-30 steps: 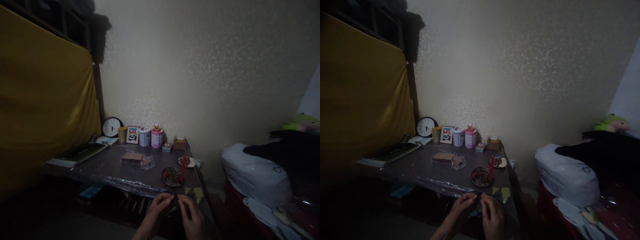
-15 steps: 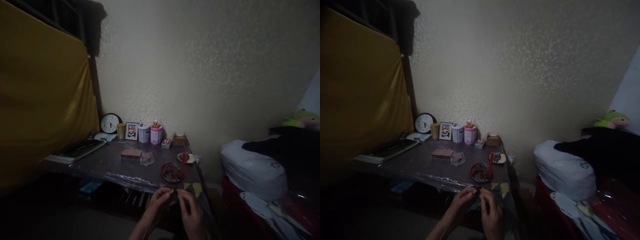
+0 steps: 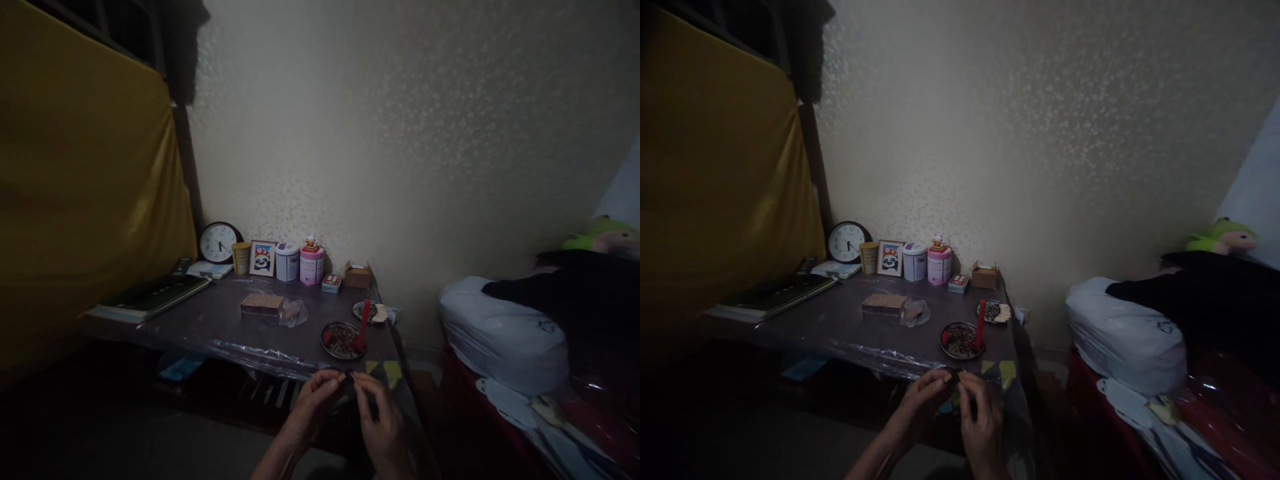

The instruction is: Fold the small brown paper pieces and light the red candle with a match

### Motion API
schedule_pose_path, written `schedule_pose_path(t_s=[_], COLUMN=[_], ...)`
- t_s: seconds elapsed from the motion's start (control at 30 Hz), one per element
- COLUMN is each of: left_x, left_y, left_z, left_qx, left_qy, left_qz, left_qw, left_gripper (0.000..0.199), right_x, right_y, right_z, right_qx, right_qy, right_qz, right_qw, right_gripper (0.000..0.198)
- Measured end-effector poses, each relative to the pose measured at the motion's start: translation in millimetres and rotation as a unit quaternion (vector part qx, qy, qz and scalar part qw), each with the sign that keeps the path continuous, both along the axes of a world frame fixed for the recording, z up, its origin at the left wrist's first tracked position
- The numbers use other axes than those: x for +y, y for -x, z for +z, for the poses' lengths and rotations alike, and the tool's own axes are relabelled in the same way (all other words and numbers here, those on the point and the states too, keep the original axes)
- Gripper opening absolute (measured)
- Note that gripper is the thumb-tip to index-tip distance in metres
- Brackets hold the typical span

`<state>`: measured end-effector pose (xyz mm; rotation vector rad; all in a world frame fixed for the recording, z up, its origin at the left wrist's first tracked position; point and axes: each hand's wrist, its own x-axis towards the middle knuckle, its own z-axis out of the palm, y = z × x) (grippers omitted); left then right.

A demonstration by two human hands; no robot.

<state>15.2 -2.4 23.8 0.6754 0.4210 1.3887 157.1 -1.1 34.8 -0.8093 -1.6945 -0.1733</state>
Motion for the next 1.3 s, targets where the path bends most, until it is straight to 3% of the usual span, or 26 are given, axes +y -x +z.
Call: schedule_pose_path(t_s=[0.3, 0.5, 0.6, 0.67, 0.77, 1.0, 1.17, 1.3], left_x=[2.8, 3.6, 1.1, -0.4, 0.5, 12.7, 14.1, 11.6], left_y=[-1.3, -3.2, -5.7, -6.3, -4.3, 0.6, -4.9, -9.0], left_z=[-6.7, -2.2, 6.6, 11.1, 11.6, 3.6, 2.1, 0.8], left_qx=[0.001, 0.000, 0.005, 0.010, 0.021, 0.055, 0.046, 0.020], left_qy=[-0.009, -0.011, -0.015, -0.016, -0.018, 0.001, 0.004, 0.010], left_qz=[-0.002, 0.001, 0.001, -0.002, -0.004, 0.009, 0.010, 0.000], left_qw=[1.000, 1.000, 1.000, 1.000, 1.000, 0.998, 0.999, 1.000], left_gripper=[0.012, 0.011, 0.012, 0.012, 0.012, 0.015, 0.015, 0.019], right_x=[2.7, -0.6, 11.1, 21.8, 30.2, 23.3, 16.4, 8.9], right_y=[-0.3, -3.7, -9.4, -15.1, -23.1, -28.3, -19.2, -8.5], right_z=[0.8, 7.4, 2.0, -1.6, -1.1, 7.7, 12.7, 11.9], right_qx=[0.003, 0.011, -0.011, 0.009, 0.042, 0.197, 0.201, 0.149], right_qy=[0.013, -0.016, 0.026, 0.045, 0.061, 0.110, 0.097, 0.055], right_qz=[0.009, 0.019, -0.011, -0.051, -0.082, -0.053, -0.027, -0.003], right_qw=[1.000, 1.000, 1.000, 0.998, 0.994, 0.973, 0.974, 0.987], right_gripper=[0.011, 0.012, 0.017, 0.028, 0.026, 0.023, 0.017, 0.009])
